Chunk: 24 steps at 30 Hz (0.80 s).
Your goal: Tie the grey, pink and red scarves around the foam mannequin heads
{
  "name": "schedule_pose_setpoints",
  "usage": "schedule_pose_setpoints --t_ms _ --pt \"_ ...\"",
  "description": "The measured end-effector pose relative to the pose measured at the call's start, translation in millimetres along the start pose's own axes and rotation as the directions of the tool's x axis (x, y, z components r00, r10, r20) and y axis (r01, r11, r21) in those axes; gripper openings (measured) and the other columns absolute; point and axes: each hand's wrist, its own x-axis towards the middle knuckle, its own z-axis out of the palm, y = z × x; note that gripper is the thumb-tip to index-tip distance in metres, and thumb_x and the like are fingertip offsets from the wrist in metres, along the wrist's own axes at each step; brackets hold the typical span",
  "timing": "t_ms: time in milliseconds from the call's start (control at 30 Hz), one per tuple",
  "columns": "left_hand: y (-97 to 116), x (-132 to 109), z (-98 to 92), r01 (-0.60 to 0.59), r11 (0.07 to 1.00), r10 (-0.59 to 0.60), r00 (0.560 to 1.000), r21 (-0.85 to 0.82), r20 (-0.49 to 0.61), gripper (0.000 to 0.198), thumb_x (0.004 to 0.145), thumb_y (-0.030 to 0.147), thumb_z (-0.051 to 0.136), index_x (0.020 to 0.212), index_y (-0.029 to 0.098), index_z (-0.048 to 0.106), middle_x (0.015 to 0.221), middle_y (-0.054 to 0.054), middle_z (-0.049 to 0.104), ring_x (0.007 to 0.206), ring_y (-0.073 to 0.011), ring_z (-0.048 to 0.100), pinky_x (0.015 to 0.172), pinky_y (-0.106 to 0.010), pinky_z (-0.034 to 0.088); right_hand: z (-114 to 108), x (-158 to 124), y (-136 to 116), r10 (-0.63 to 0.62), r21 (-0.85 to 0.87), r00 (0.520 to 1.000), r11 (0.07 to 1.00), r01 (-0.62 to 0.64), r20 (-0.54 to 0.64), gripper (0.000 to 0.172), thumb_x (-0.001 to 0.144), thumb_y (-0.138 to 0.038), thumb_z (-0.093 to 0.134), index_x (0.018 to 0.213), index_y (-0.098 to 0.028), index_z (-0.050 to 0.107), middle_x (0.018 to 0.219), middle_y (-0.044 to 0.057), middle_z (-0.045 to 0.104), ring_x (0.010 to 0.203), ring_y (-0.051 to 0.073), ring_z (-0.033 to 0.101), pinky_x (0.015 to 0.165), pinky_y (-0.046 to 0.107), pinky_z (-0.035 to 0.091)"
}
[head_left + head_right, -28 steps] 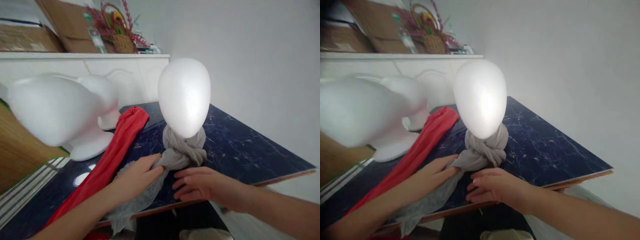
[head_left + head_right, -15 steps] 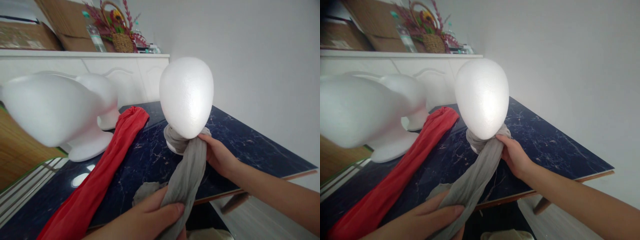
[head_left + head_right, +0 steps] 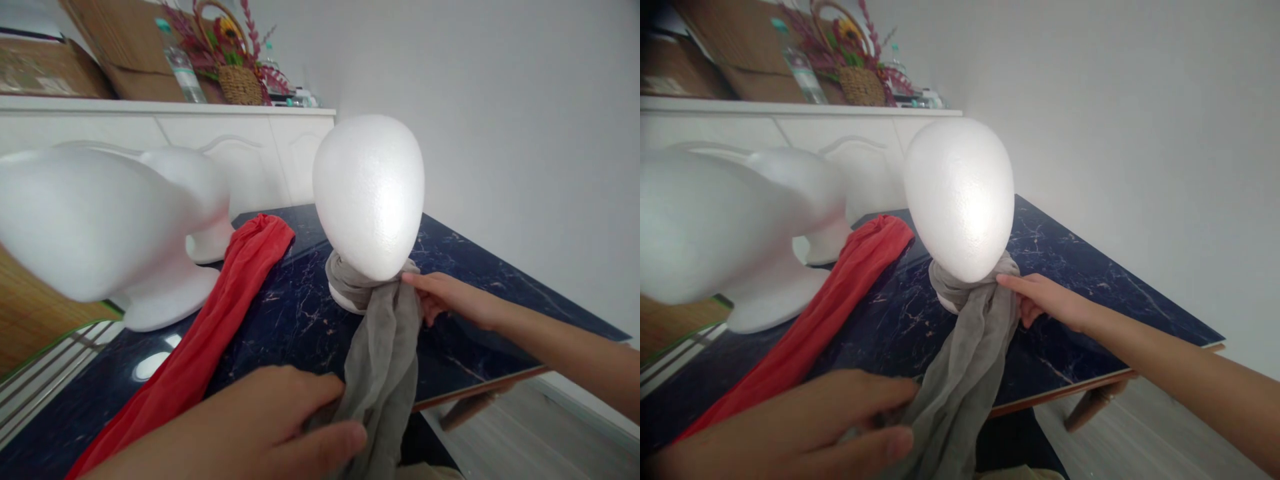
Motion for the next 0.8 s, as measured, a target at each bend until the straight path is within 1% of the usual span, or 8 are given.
schedule_pose_setpoints --t_ms 67,167,233,300,433,533,633,800 --pt "4.3 16.7 -16.4 0.009 0.994 -0.006 1.000 0.105 -0.031 0.033 0.083 0.048 0.066 0.112 0.033 0.073 0.116 -0.002 0.073 0.103 -0.0252 0.068 0.084 -0.030 0.054 -10.1 0.3 5.2 -0.113 -0.211 0.983 0.974 0.081 -0.147 0.059 0.078 -0.076 0.059 0.067 -0.018 0.056 0.057 0.001 0.053 0.050 0.015 0.050 0.053 0.031 0.044" --pt "0.0 61.0 -24.2 -0.028 1.000 0.029 0.988 0.007 -0.151 0.063 0.080 0.052 0.070 0.137 0.031 0.054 0.138 -0.005 0.060 0.121 -0.0282 0.060 0.099 -0.038 0.050 -12.3 11.8 11.9 -0.339 -0.322 0.867 0.920 0.224 -0.365 0.059 0.071 -0.071 0.069 0.093 -0.018 0.061 0.080 0.005 0.060 0.075 0.022 0.058 0.073 0.038 0.050" --pt "-4.6 93.0 -19.1 -0.076 0.986 0.043 0.977 -0.152 -0.208 0.094 0.073 0.047 0.078 0.152 0.028 0.031 0.148 -0.009 0.049 0.134 -0.0296 0.049 0.109 -0.043 0.044 -7.3 23.8 11.4 -0.416 -0.319 0.829 0.897 0.306 -0.374 0.077 0.066 -0.065 0.077 0.124 -0.018 0.055 0.111 0.011 0.062 0.105 0.029 0.058 0.095 0.047 0.047" --pt "-4.3 117.6 -9.8 -0.119 0.950 0.051 0.972 -0.290 -0.231 0.108 0.071 0.040 0.082 0.156 0.027 0.015 0.152 -0.011 0.044 0.140 -0.0290 0.042 0.113 -0.045 0.039 -1.2 35.3 6.0 -0.480 -0.310 0.822 0.867 0.391 -0.306 0.091 0.065 -0.059 0.081 0.140 -0.022 0.045 0.133 0.013 0.055 0.124 0.032 0.049 0.108 0.052 0.038" --pt "10.6 137.0 5.4 -0.191 0.894 0.089 0.962 -0.405 -0.257 0.095 0.075 0.032 0.080 0.153 0.030 0.025 0.154 -0.006 0.042 0.142 -0.0247 0.039 0.119 -0.039 0.033 6.2 48.3 -10.9 -0.613 -0.201 0.761 0.790 0.580 -0.211 0.092 0.069 -0.050 0.081 0.146 -0.022 0.039 0.145 0.011 0.048 0.133 0.031 0.044 0.113 0.048 0.036" --pt "15.8 140.9 5.8 -0.211 0.876 0.098 0.958 -0.434 -0.269 0.088 0.076 0.028 0.078 0.150 0.029 0.031 0.152 -0.005 0.046 0.140 -0.0260 0.042 0.119 -0.041 0.033 8.2 50.9 -18.4 -0.663 -0.138 0.708 0.746 0.652 -0.242 0.095 0.069 -0.045 0.082 0.149 -0.021 0.035 0.147 0.011 0.047 0.134 0.031 0.044 0.114 0.046 0.035" --pt "7.4 156.9 -1.3 -0.335 0.856 0.238 0.931 -0.393 -0.276 0.088 0.073 0.024 0.079 0.149 0.028 0.033 0.147 -0.007 0.051 0.135 -0.0280 0.047 0.117 -0.043 0.036 6.5 55.9 -17.1 -0.681 -0.184 0.666 0.728 0.660 -0.305 0.099 0.066 -0.041 0.084 0.149 -0.019 0.034 0.148 0.012 0.045 0.135 0.031 0.043 0.116 0.046 0.032" --pt "-4.4 236.7 -12.3 -0.538 0.792 0.459 0.837 -0.289 -0.297 0.095 0.066 0.018 0.079 0.149 0.025 0.034 0.147 -0.008 0.051 0.135 -0.0292 0.047 0.117 -0.045 0.035 -25.6 88.3 -10.2 -0.672 -0.268 0.596 0.732 0.627 -0.440 0.105 0.058 -0.035 0.087 0.147 -0.013 0.035 0.148 0.014 0.043 0.136 0.032 0.040 0.117 0.044 0.028"
